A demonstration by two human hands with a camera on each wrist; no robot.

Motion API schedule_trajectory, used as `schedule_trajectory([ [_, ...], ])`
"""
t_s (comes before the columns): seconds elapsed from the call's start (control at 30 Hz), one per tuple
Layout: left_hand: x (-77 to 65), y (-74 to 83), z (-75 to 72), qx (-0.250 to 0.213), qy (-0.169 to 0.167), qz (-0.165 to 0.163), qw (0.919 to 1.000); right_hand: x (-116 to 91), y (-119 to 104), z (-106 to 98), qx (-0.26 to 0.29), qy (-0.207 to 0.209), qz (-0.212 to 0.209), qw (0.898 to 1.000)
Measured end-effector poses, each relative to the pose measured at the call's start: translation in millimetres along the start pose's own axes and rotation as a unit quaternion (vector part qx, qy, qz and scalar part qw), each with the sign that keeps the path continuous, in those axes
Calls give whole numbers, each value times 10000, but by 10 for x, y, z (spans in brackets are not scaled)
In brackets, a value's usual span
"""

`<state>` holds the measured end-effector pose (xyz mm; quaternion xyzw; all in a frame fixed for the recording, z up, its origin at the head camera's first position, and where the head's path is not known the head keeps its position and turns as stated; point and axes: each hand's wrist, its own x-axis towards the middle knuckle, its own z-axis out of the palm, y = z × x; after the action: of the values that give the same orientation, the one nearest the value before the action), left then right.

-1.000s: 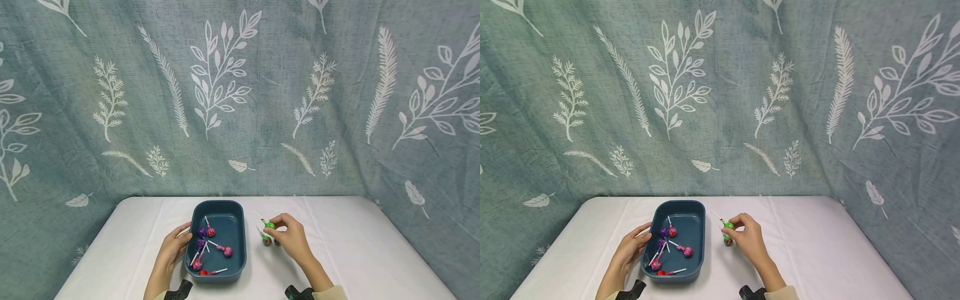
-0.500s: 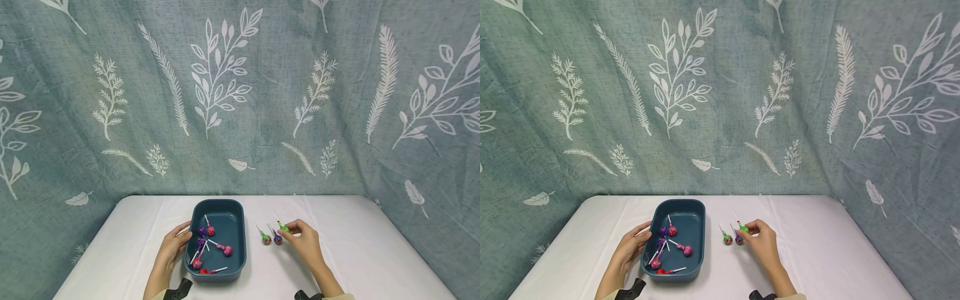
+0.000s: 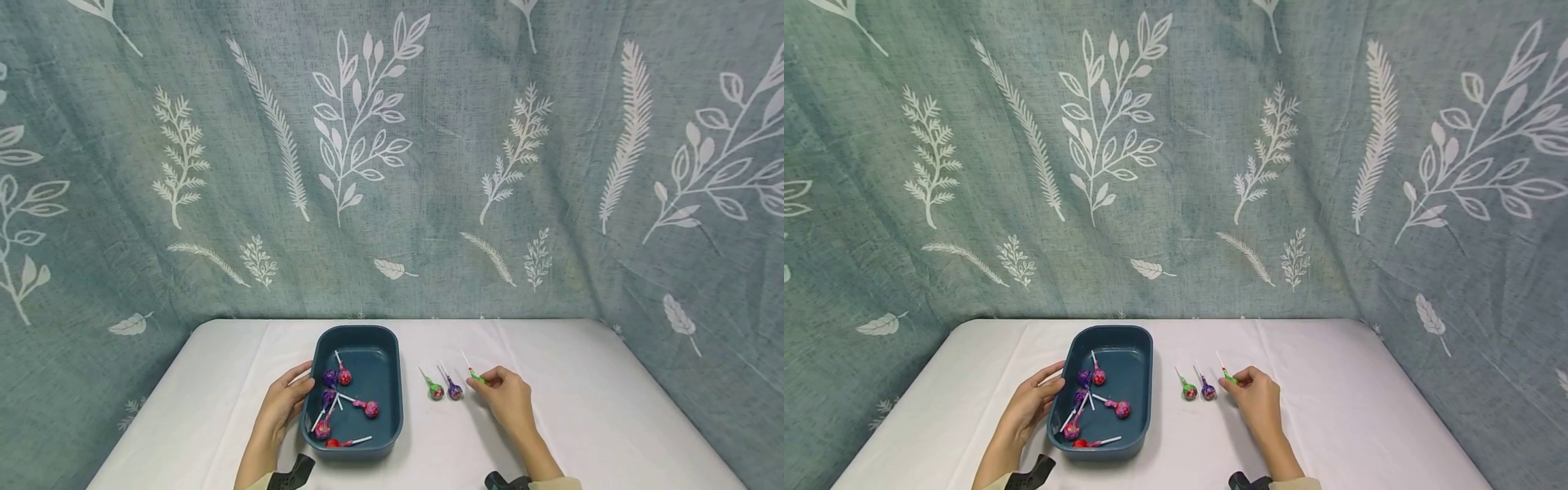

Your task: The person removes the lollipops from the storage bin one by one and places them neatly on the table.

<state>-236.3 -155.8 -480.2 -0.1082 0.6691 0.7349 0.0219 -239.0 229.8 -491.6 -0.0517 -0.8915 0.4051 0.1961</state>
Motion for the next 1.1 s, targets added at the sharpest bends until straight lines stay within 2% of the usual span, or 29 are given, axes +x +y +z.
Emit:
schedule_trajectory([
  [0.23, -4, -9, -1, -39, -26, 43, 10000, -2, 42, 54, 38, -299, 125, 9995],
  [0.5, -9, -9, 2, -29, -14, 75, 10000, 1, 39, 96, -39, -371, 219, 9991],
  [1.1, -10, -13, 7, -67, 34, 55, 10000, 28, 15, 92, -355, -699, 51, 9969],
])
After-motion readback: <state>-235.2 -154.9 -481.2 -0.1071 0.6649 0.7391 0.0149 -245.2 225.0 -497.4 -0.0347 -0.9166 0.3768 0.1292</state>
